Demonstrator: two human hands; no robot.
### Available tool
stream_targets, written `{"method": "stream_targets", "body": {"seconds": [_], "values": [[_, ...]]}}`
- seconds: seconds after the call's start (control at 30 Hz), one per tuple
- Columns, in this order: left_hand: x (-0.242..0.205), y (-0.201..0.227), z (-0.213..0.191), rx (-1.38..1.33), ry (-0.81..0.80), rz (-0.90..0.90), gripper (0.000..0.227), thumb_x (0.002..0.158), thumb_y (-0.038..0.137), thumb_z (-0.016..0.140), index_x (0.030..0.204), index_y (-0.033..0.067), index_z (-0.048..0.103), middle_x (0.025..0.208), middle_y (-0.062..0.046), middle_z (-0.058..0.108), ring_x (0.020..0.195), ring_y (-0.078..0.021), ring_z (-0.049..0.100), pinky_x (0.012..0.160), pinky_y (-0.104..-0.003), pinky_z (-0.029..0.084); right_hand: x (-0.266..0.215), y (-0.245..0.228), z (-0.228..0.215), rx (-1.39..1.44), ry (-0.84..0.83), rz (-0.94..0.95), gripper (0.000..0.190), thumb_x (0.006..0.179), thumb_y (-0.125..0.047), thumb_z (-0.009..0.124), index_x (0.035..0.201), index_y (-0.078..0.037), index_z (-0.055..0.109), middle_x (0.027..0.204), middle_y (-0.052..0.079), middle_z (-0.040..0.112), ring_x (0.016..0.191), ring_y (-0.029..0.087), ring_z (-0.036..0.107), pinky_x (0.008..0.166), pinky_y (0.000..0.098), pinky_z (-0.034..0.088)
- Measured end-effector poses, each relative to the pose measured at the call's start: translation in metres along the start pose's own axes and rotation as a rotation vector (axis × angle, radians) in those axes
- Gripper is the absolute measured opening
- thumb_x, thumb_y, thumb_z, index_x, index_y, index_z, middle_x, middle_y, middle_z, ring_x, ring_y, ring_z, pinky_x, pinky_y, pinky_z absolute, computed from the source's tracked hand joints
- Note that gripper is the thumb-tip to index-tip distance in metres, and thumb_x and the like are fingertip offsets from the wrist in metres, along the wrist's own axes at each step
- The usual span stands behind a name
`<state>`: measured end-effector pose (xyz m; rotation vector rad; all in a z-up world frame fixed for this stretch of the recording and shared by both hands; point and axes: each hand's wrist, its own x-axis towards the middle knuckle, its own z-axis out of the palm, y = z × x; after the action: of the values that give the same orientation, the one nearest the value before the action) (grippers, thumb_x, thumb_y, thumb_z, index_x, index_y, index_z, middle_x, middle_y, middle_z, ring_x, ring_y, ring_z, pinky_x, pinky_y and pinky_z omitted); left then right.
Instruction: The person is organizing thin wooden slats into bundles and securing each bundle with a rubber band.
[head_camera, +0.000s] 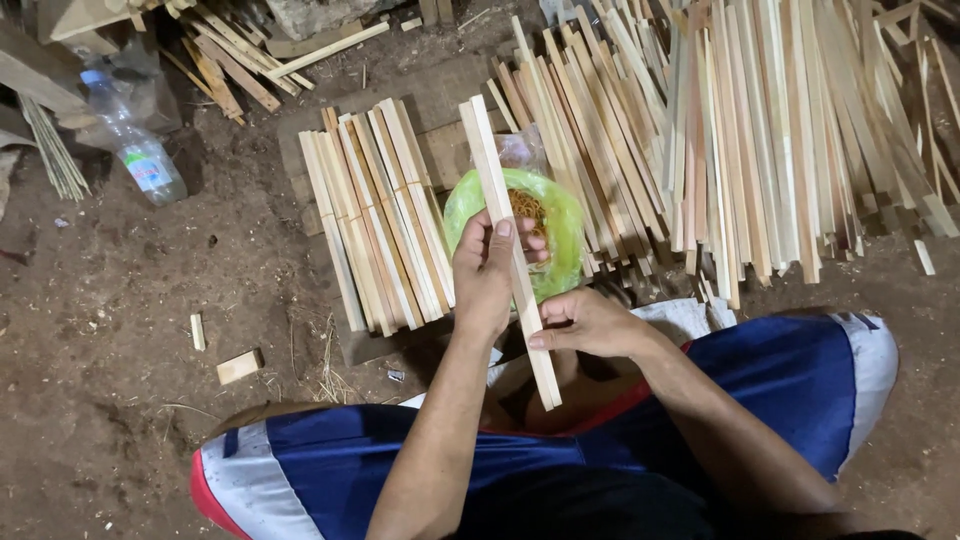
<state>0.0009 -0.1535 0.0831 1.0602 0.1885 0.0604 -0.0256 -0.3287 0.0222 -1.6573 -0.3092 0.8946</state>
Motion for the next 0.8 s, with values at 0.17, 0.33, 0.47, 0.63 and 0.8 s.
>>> {"method": "stream_targets", "body": {"seconds": [0.17,0.33,0.47,0.63,0.8], "values": [[-0.002,0.000,0.000,0.020,0.001,0.014,0.024,0.109,0.013,0.047,0.126,-0.0026,0.055,0.100,-0.018,0.068,0.076,-0.0216,0.071,0.068,-0.038,0.067,0.002,-0.005,0.000,-0.062,-0.009,0.011,0.027,0.086,-0.031,0.083,0.099,-0.008,0.080,0.080,0.006,0.080,0.074,0.012,0.068,0.075,0.0292,0.057],[0.004,-0.002,-0.007,0.096,0.011,0.003,0.022,0.110,0.013,0.045,0.124,0.0000,0.054,0.093,-0.013,0.066,0.068,-0.0165,0.065,0.058,-0.030,0.061,0.002,-0.019,0.000,-0.108,-0.018,0.027,0.028,0.086,-0.033,0.084,0.098,-0.008,0.079,0.078,0.007,0.080,0.073,0.013,0.069,0.072,0.0303,0.058],[0.015,0.004,-0.025,0.206,0.043,-0.040,0.023,0.111,0.014,0.042,0.127,0.0046,0.056,0.091,-0.011,0.064,0.063,-0.0156,0.059,0.053,-0.029,0.056,0.022,-0.030,0.001,-0.147,0.222,0.052,0.031,0.098,-0.036,0.066,0.093,-0.007,0.076,0.075,0.013,0.077,0.073,0.020,0.070,0.069,0.0344,0.054],[0.011,0.018,-0.027,0.218,0.074,0.075,0.021,0.111,0.017,0.044,0.119,0.0010,0.056,0.081,-0.008,0.059,0.058,-0.0104,0.055,0.046,-0.023,0.050,0.078,-0.036,-0.008,-0.575,0.603,-0.020,0.027,0.090,-0.026,0.068,0.089,0.000,0.077,0.070,0.023,0.071,0.072,0.042,0.071,0.065,0.0493,0.055],[0.008,0.020,-0.026,0.229,0.088,0.092,0.023,0.110,0.019,0.045,0.116,0.0007,0.058,0.078,-0.007,0.059,0.055,-0.0089,0.053,0.044,-0.022,0.049,0.133,0.025,-0.016,-1.274,0.582,0.263,0.016,0.083,-0.019,0.065,0.078,-0.012,0.079,0.061,-0.001,0.071,0.061,0.021,0.074,0.051,0.0350,0.060]]}}
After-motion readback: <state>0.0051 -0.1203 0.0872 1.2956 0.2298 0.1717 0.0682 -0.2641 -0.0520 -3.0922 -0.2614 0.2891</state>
